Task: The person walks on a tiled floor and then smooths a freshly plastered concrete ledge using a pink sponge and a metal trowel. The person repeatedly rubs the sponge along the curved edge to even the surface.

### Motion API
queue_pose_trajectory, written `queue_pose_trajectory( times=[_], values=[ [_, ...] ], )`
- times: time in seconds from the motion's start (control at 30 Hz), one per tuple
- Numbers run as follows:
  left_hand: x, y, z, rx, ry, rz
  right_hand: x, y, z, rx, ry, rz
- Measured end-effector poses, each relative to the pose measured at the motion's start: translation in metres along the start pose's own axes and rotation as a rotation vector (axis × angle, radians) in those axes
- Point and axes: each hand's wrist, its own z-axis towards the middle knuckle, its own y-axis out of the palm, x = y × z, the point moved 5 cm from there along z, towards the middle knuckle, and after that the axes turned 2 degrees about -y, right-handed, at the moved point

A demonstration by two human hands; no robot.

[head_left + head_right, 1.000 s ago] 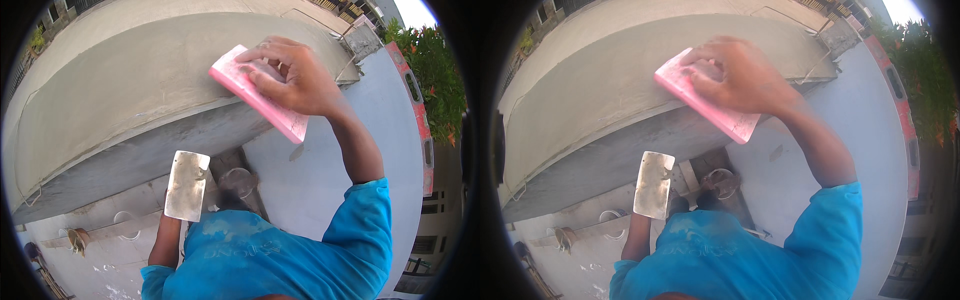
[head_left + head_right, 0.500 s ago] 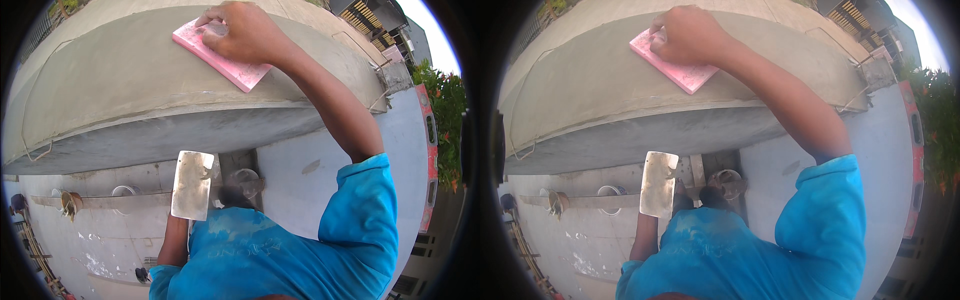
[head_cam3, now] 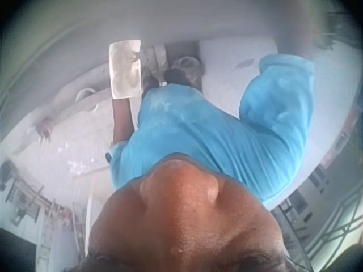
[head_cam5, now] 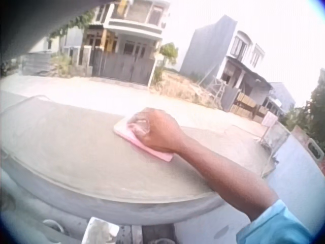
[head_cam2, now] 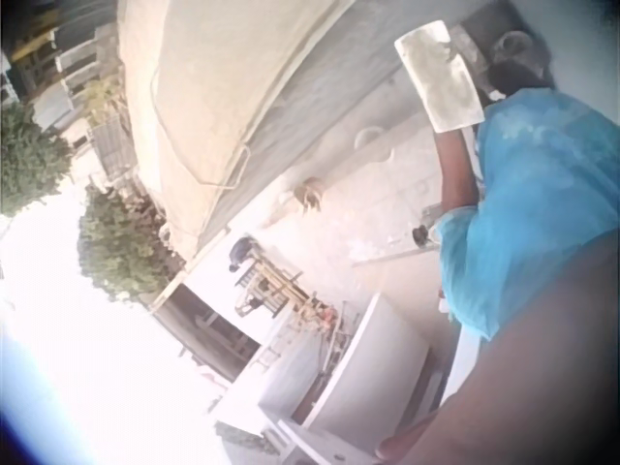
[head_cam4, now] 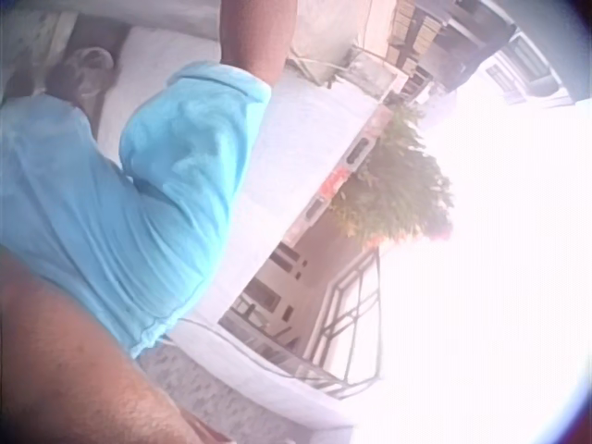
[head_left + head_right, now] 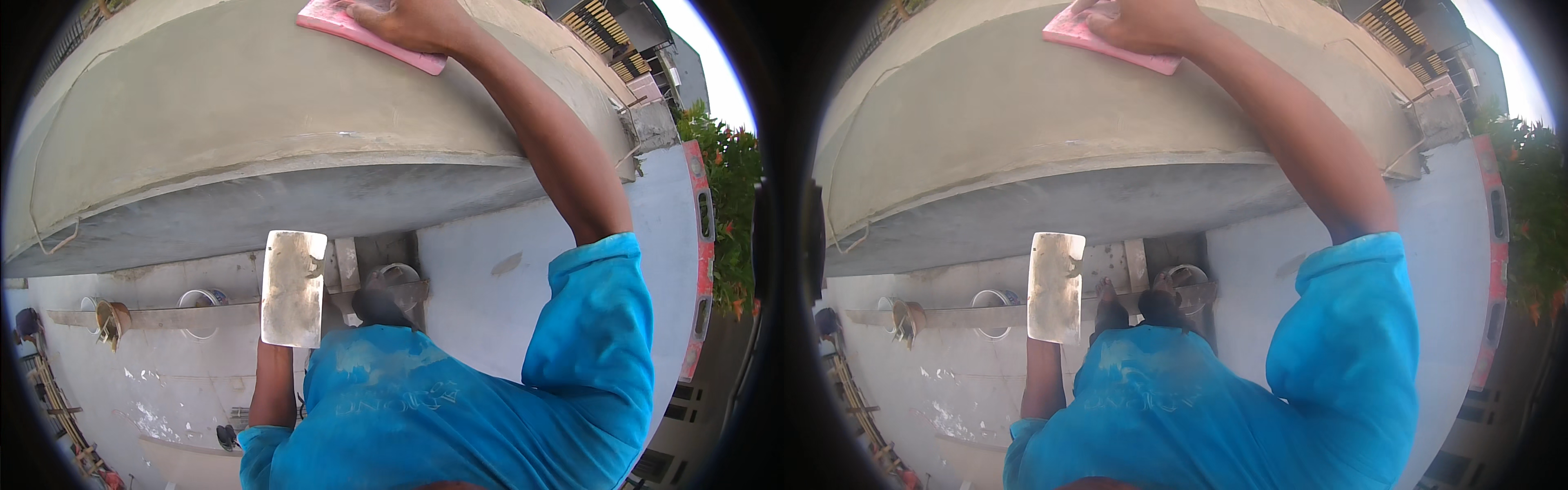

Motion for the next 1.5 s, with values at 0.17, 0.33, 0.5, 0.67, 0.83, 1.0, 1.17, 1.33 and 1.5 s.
queue_pose_trajectory(
  times=[0.17, 0.33, 0.5, 0.67, 0.83, 1.0, 1.17, 1.33, 1.5],
  values=[
    [-0.003, 0.001, -0.008, 0.039, 0.046, -0.03, -0.052, -0.051, -0.107, -0.265, -0.176, 0.258],
    [-0.009, -0.004, -0.014, 0.103, 0.072, -0.009, 0.049, -0.133, -0.227, -0.254, 0.188, 0.15],
    [-0.006, 0.013, -0.003, 0.096, 0.174, -0.038, -0.038, -0.054, -0.101, -0.214, -0.26, 0.365],
    [-0.002, 0.002, -0.016, 0.129, 0.229, -0.061, -0.031, 0.001, 0.047, -0.158, -0.229, 0.167],
    [-0.011, -0.03, -0.045, 0.22, 0.262, -0.109, 0.083, -0.047, -0.048, -0.116, 0.089, 0.077],
    [0.012, -0.044, -0.055, 0.244, 0.314, -0.107, -0.074, -0.024, -0.032, -0.196, -0.257, 0.343],
    [0.04, -0.044, -0.049, 0.243, 0.345, -0.098, -0.063, 0.026, 0.068, -0.067, -0.167, 0.054],
    [0.045, -0.065, -0.065, 0.282, 0.351, -0.102, 0.072, -0.035, -0.023, -0.086, 0.233, -0.179],
    [0.059, -0.065, -0.059, 0.254, 0.341, -0.055, 0.053, -0.011, 0.028, 0.006, 0.289, -0.172]
  ],
)
